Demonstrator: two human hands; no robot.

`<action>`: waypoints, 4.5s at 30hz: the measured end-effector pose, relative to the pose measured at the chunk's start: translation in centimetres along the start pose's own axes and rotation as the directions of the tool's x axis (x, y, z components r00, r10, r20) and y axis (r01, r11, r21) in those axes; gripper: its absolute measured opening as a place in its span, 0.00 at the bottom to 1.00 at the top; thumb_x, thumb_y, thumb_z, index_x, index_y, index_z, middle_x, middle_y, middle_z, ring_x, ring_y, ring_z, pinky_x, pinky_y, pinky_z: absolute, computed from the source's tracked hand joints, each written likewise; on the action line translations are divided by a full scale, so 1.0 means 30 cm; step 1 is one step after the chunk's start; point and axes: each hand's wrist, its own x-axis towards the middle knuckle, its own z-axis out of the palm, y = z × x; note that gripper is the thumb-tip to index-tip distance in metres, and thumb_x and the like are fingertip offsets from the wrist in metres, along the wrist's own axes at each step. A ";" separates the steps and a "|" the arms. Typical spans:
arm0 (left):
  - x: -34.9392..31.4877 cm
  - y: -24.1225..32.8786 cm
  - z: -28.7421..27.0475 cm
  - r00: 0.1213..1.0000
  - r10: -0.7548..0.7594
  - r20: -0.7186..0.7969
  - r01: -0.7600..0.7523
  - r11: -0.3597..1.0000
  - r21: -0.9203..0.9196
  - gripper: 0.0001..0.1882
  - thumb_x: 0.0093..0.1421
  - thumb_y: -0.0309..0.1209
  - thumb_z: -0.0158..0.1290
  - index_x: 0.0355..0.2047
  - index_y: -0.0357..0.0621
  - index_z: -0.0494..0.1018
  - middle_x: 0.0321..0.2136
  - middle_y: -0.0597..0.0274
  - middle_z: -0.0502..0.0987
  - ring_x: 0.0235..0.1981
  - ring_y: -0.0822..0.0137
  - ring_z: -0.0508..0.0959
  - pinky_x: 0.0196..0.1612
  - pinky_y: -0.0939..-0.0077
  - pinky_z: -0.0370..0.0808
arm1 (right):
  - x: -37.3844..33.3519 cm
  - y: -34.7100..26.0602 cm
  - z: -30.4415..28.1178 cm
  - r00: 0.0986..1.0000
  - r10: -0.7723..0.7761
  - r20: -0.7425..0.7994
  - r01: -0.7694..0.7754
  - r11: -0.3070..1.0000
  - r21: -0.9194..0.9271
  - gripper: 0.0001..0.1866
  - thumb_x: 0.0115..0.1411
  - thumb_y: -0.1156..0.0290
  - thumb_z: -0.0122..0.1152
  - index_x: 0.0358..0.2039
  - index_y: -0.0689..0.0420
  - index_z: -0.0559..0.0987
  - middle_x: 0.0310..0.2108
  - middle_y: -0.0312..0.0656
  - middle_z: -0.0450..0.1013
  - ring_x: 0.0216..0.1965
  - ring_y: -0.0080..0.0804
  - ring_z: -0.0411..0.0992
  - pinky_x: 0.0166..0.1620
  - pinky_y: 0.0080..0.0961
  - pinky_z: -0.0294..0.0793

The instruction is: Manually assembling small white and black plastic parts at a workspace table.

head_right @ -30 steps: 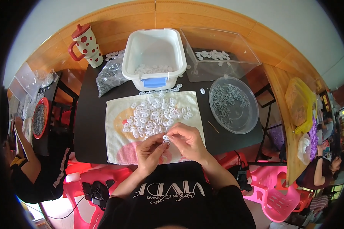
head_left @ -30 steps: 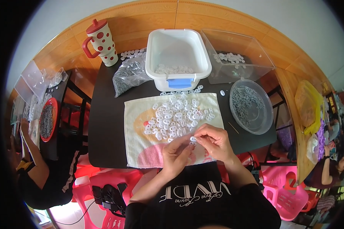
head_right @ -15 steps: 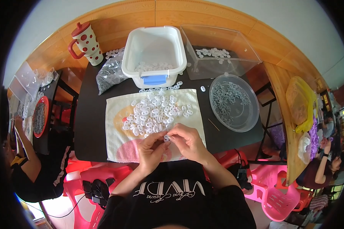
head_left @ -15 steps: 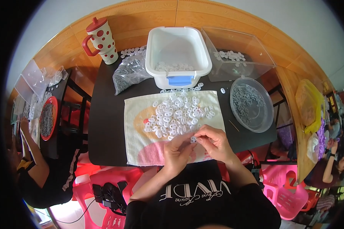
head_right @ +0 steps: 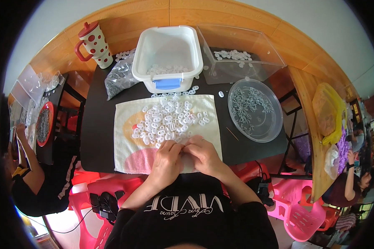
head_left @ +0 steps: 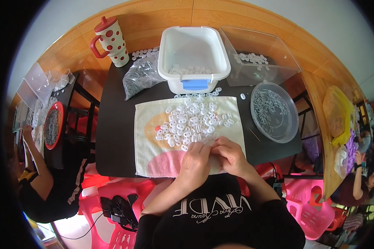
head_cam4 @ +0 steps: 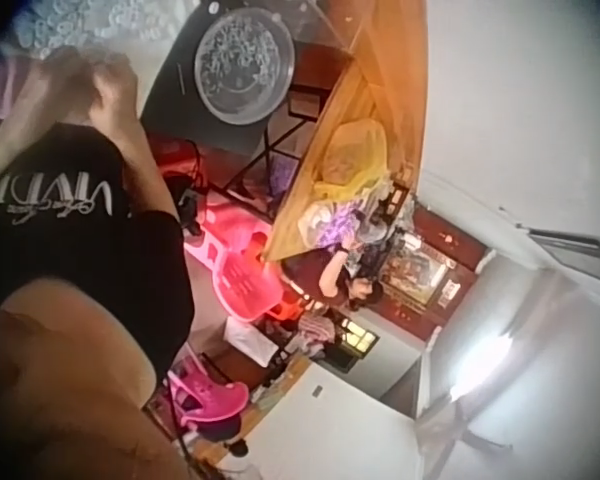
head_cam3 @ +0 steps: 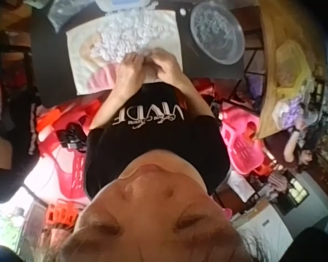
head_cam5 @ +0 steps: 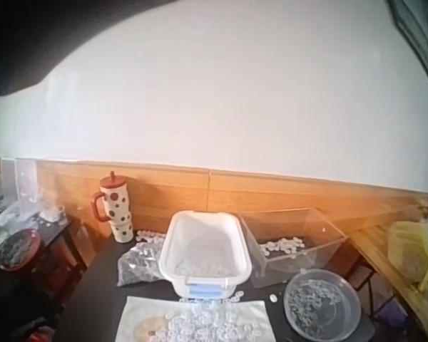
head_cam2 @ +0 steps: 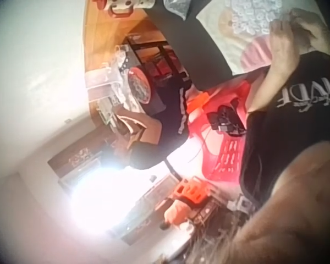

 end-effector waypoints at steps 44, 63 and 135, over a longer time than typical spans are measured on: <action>-0.022 -0.055 -0.030 0.996 0.085 0.018 -0.081 0.986 -0.148 0.14 0.52 0.15 0.58 0.41 0.32 0.78 0.33 0.48 0.78 0.34 0.50 0.79 0.36 0.64 0.77 | 0.153 -0.029 -0.242 0.921 -0.332 -0.205 0.267 0.919 -0.289 0.05 0.53 0.86 0.57 0.30 0.63 0.76 0.29 0.45 0.74 0.29 0.38 0.75 0.28 0.30 0.73; -0.035 -0.058 -0.035 0.992 0.128 0.017 -0.122 0.972 -0.201 0.14 0.51 0.16 0.59 0.40 0.32 0.78 0.33 0.49 0.77 0.34 0.49 0.77 0.38 0.63 0.76 | 0.181 0.063 -0.141 0.974 0.066 0.219 0.038 0.897 -0.441 0.15 0.50 0.82 0.62 0.41 0.60 0.81 0.49 0.45 0.74 0.49 0.46 0.72 0.52 0.39 0.73; 0.015 -0.048 -0.022 0.948 -0.299 0.108 0.245 0.472 -0.847 0.03 0.65 0.20 0.54 0.37 0.34 0.78 0.31 0.63 0.79 0.30 0.79 0.76 0.29 0.86 0.71 | 0.052 -0.105 -0.071 0.982 0.188 0.030 -0.189 0.942 0.276 0.13 0.58 0.90 0.56 0.43 0.66 0.76 0.36 0.42 0.72 0.35 0.25 0.74 0.39 0.19 0.74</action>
